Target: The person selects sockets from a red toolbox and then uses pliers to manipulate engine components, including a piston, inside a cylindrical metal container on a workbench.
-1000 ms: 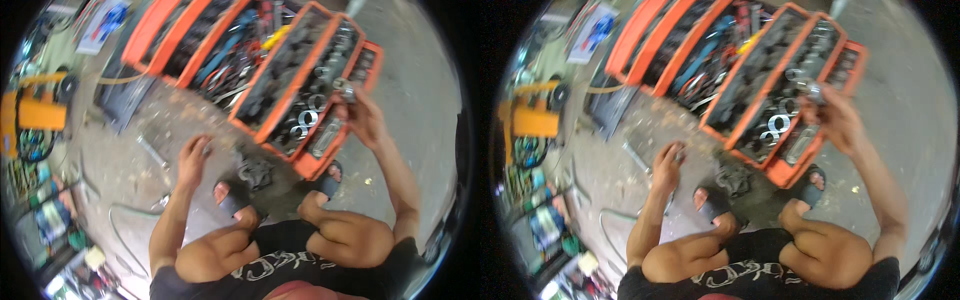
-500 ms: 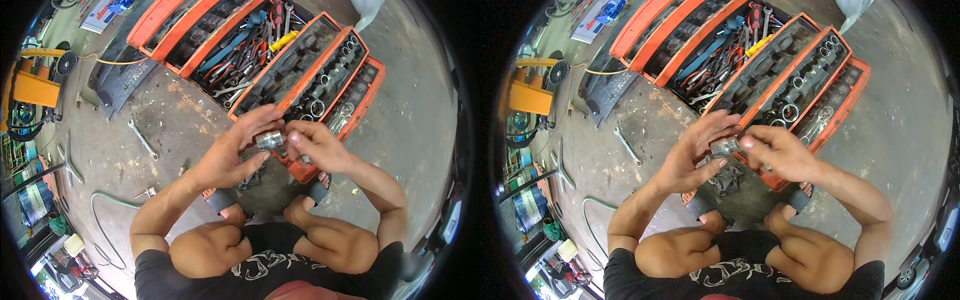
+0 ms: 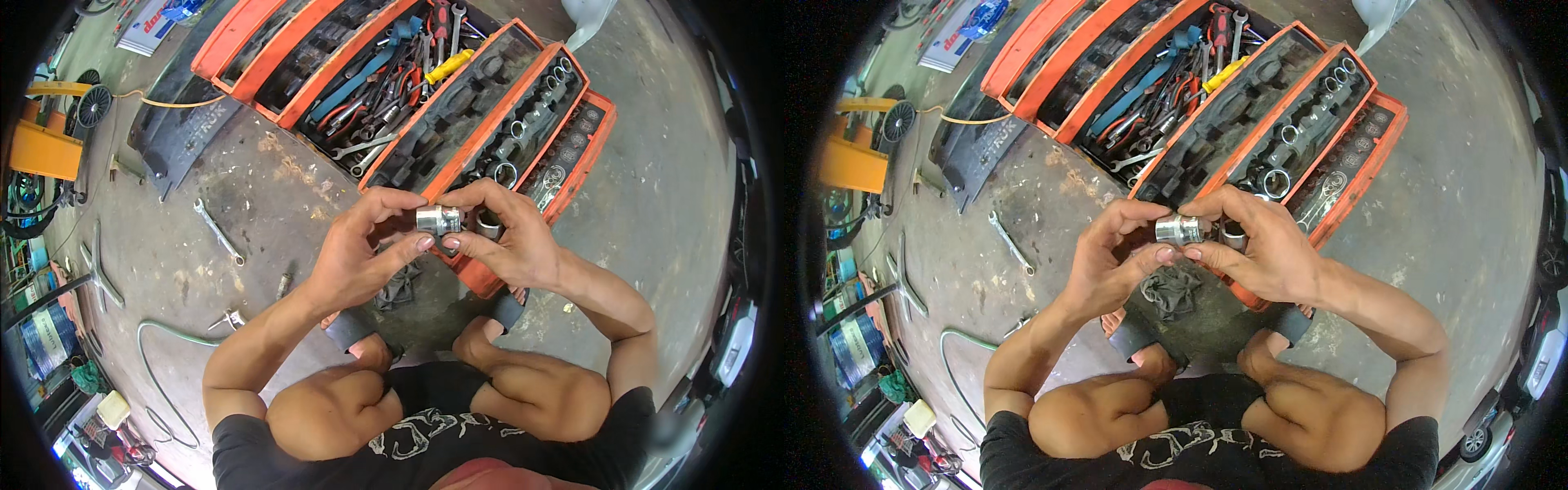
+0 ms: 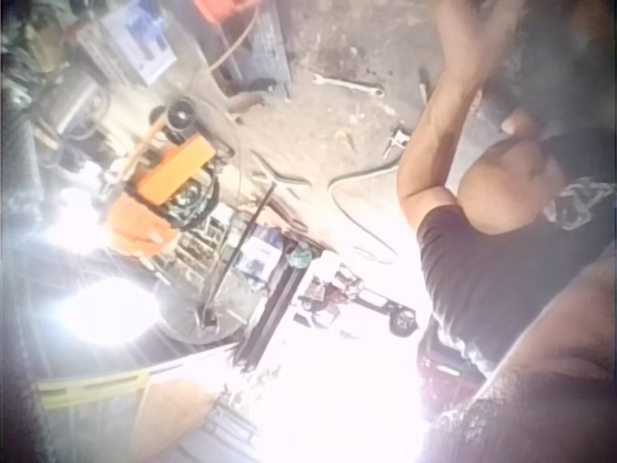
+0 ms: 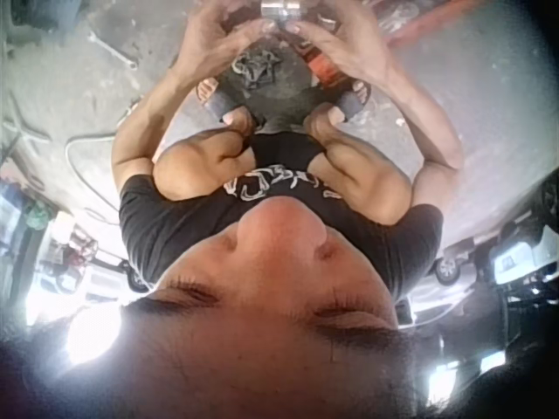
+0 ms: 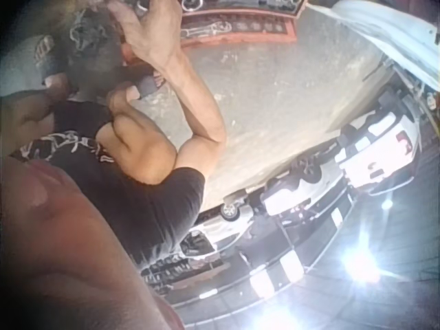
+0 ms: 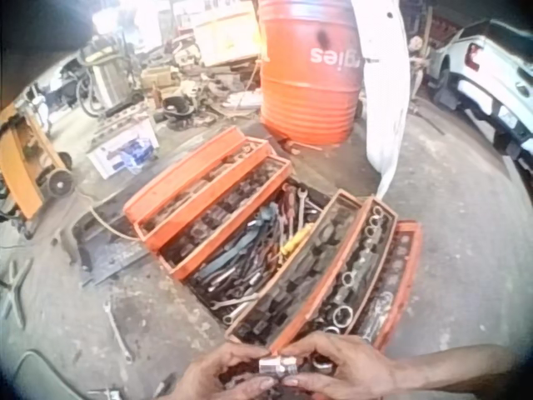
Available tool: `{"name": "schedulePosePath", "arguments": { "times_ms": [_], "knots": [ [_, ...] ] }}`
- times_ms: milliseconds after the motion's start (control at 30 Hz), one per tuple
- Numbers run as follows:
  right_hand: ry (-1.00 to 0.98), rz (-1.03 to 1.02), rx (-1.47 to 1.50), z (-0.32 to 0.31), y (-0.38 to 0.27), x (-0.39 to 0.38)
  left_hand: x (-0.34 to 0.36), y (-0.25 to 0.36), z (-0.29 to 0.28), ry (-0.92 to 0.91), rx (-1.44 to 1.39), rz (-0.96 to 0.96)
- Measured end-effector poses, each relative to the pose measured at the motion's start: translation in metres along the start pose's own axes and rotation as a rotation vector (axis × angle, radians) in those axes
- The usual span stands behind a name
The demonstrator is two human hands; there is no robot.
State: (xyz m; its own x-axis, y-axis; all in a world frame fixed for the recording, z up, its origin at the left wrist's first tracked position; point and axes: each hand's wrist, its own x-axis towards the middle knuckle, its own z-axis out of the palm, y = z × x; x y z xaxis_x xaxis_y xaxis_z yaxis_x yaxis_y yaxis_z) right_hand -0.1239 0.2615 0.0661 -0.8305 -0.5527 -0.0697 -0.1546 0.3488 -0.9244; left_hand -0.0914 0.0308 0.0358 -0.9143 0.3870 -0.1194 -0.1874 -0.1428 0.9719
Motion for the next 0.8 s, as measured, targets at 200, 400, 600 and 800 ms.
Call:
{"name": "schedulePosePath", "arguments": {
  "times_ms": [200, 400, 600, 800],
  "knots": [
    [0.005, -0.022, -0.012, 0.002, -0.002, 0.002, -0.003, -0.005, 0.0, 0.025, 0.04, 0.113],
    [-0.059, 0.15, 0.268, 0.006, 0.005, 0.008, 0.002, -0.007, -0.004, 0.044, 0.328, 0.342],
    [0.128, 0.394, 0.538, -0.024, 0.018, 0.02, 0.004, -0.01, -0.008, 0.006, 0.381, 0.429],
    [0.024, 0.412, 0.503, -0.056, 0.03, -0.01, -0.01, -0.017, -0.013, 0.093, 0.212, 0.085]
  ]
}}
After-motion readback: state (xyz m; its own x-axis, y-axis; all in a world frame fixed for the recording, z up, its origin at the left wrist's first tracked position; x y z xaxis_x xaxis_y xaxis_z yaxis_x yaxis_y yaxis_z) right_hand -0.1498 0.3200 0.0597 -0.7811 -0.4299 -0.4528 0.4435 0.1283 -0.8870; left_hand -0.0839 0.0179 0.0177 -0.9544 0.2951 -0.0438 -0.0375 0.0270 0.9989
